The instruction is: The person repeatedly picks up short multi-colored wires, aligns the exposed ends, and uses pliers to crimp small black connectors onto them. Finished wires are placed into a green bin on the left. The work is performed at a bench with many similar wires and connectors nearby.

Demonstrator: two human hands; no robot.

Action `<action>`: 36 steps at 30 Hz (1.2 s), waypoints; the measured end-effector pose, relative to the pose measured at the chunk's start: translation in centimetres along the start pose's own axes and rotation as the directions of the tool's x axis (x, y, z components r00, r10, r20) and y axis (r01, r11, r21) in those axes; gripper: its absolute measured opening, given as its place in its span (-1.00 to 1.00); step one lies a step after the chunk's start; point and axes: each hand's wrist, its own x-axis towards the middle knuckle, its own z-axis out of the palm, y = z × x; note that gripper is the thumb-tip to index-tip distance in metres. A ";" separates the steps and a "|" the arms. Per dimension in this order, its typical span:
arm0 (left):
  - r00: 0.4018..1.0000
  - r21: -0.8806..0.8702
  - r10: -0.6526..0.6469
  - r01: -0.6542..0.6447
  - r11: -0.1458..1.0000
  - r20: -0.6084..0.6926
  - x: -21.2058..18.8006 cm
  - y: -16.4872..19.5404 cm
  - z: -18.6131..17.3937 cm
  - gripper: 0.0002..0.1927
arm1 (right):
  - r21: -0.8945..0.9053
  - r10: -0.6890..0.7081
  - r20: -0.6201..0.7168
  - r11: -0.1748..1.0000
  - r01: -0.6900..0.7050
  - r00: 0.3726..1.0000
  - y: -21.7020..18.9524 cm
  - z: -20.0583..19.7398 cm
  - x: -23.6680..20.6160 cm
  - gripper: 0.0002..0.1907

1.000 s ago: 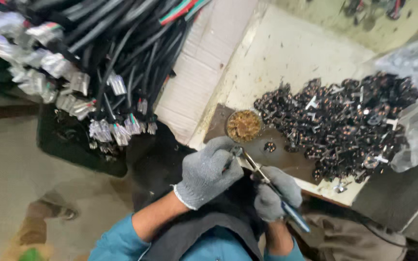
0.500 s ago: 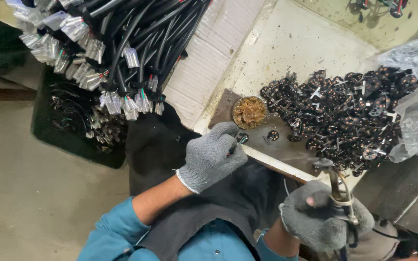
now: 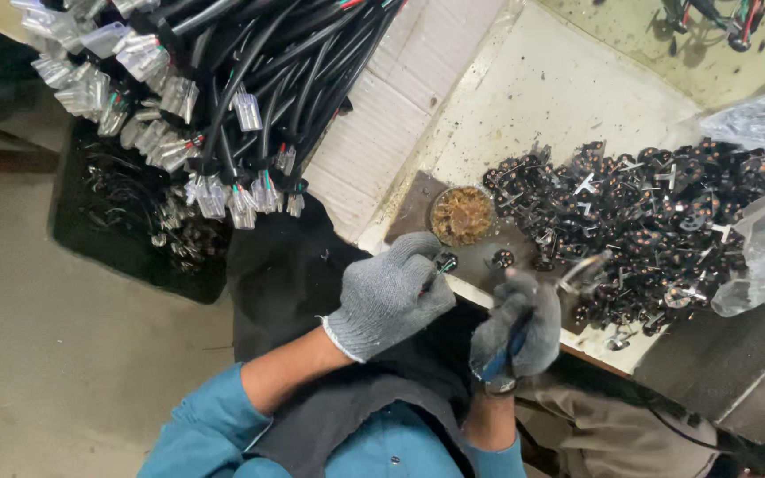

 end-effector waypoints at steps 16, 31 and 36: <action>0.999 0.032 -0.044 0.045 0.998 -0.011 0.0 -0.8 -2.3 -0.82 | -0.194 -0.311 0.159 0.921 0.338 0.937 -1.8 1.2 1.6 -0.72; 0.996 0.075 -0.006 0.000 0.997 0.083 -1.3 -0.4 -0.8 -0.81 | -0.237 0.199 0.171 0.959 -0.155 0.965 1.1 -4.0 -3.6 -0.88; 0.994 0.068 0.054 -0.060 0.996 0.091 -1.3 -0.3 -1.5 -0.81 | 0.205 0.266 0.096 0.938 -0.280 0.959 1.2 -2.4 -5.3 -0.92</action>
